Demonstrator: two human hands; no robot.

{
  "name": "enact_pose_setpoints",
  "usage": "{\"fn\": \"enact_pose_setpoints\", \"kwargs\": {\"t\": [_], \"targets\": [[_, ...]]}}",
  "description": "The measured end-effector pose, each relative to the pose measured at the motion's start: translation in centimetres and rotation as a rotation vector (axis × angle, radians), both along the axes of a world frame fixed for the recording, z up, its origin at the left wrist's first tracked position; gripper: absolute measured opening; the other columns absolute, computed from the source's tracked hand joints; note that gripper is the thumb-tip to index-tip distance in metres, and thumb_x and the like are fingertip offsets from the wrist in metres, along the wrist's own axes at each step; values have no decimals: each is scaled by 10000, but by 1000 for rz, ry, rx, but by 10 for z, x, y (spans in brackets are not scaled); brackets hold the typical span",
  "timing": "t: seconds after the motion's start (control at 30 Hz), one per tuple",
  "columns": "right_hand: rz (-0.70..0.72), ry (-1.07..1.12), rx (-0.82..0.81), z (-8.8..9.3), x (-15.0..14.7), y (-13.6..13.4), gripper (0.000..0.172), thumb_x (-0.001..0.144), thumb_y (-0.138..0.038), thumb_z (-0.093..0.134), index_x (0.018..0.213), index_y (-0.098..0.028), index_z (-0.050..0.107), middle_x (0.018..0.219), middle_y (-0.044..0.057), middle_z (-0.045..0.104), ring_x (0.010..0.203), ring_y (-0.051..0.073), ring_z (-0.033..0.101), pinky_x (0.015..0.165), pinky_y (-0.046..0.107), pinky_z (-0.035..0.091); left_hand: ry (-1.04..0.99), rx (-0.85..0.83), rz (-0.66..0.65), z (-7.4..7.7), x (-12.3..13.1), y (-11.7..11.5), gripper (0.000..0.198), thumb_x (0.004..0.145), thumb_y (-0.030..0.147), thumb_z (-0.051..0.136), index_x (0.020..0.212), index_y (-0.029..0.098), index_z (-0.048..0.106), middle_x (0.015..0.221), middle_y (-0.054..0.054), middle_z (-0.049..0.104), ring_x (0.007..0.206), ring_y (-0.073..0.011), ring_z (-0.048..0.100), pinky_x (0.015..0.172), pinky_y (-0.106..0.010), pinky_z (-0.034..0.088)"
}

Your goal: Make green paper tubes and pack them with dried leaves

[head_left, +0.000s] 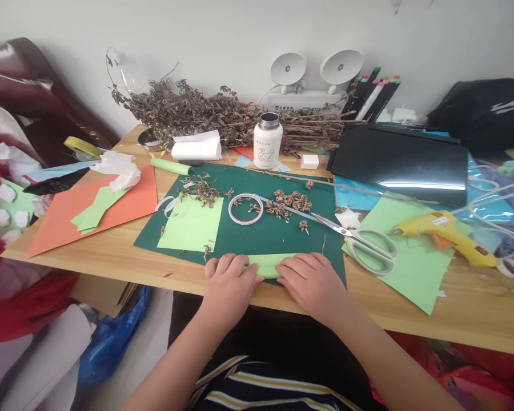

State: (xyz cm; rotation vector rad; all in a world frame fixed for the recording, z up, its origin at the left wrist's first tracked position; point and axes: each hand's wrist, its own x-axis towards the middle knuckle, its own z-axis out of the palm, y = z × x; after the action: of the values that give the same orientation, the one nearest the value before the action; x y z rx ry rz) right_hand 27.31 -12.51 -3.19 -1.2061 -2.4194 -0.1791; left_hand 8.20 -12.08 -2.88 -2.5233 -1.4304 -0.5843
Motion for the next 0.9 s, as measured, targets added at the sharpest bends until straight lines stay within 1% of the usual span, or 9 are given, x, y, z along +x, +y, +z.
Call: {"fn": "enact_pose_setpoints", "kwargs": {"t": [0.07,0.2,0.37,0.43,0.5,0.57,0.63,0.73,0.9], "targets": [[-21,6,-4,-1,-1,0,151,844,-207,470,815,-172,613,802,29,641,760,159,512,685,295,298,-18,6,23,-1,2,0,108,801,291,535,810,234,626,783,-8,626,787,-175,511,680,-334,284],[-51,-3,-34,-1,-2,0,161,852,-202,449,841,-176,608,776,28,629,740,163,505,666,296,290,-63,27,21,-4,6,0,89,801,242,533,791,230,621,760,5,637,745,-160,517,674,-328,275],[-68,-13,-62,-5,-2,-1,136,852,-190,450,859,-184,586,778,23,617,739,164,485,649,294,281,-73,48,-17,-5,5,3,93,764,139,552,726,216,588,763,32,648,708,-141,527,681,-321,286],[-81,-21,-78,-8,-2,-1,109,835,-167,472,820,-192,577,771,17,608,736,162,473,645,291,277,-45,41,-70,-5,3,5,86,765,138,548,726,208,579,770,30,647,706,-140,528,687,-316,300],[-88,-30,-89,-9,-2,-1,97,817,-152,493,782,-197,572,771,12,601,734,162,461,641,288,273,-19,27,-157,-3,0,7,44,783,193,545,759,202,580,787,20,647,716,-145,527,686,-310,319],[-85,-34,-89,-10,-1,0,101,807,-143,502,765,-200,574,773,11,597,729,161,452,638,285,272,-8,19,-235,-2,-3,9,70,796,244,538,810,192,583,815,5,645,737,-151,526,688,-304,338],[-80,-31,-83,-9,-1,1,111,804,-135,503,747,-197,576,771,12,596,722,158,449,638,281,277,-6,14,-276,-2,-6,10,86,796,220,535,859,184,582,836,-4,642,754,-153,524,694,-302,353],[-76,-19,-72,-9,-1,2,122,807,-132,497,732,-189,574,795,14,604,735,156,456,644,277,288,0,12,-289,-3,-8,11,138,783,140,526,902,182,581,855,-12,636,764,-154,520,699,-302,374],[-86,-8,-70,-11,-1,3,109,804,-130,505,743,-186,576,817,12,610,752,157,475,652,276,301,42,-11,-249,-5,-8,10,170,798,143,496,940,175,583,883,-41,624,811,-167,529,705,-299,421]]}}
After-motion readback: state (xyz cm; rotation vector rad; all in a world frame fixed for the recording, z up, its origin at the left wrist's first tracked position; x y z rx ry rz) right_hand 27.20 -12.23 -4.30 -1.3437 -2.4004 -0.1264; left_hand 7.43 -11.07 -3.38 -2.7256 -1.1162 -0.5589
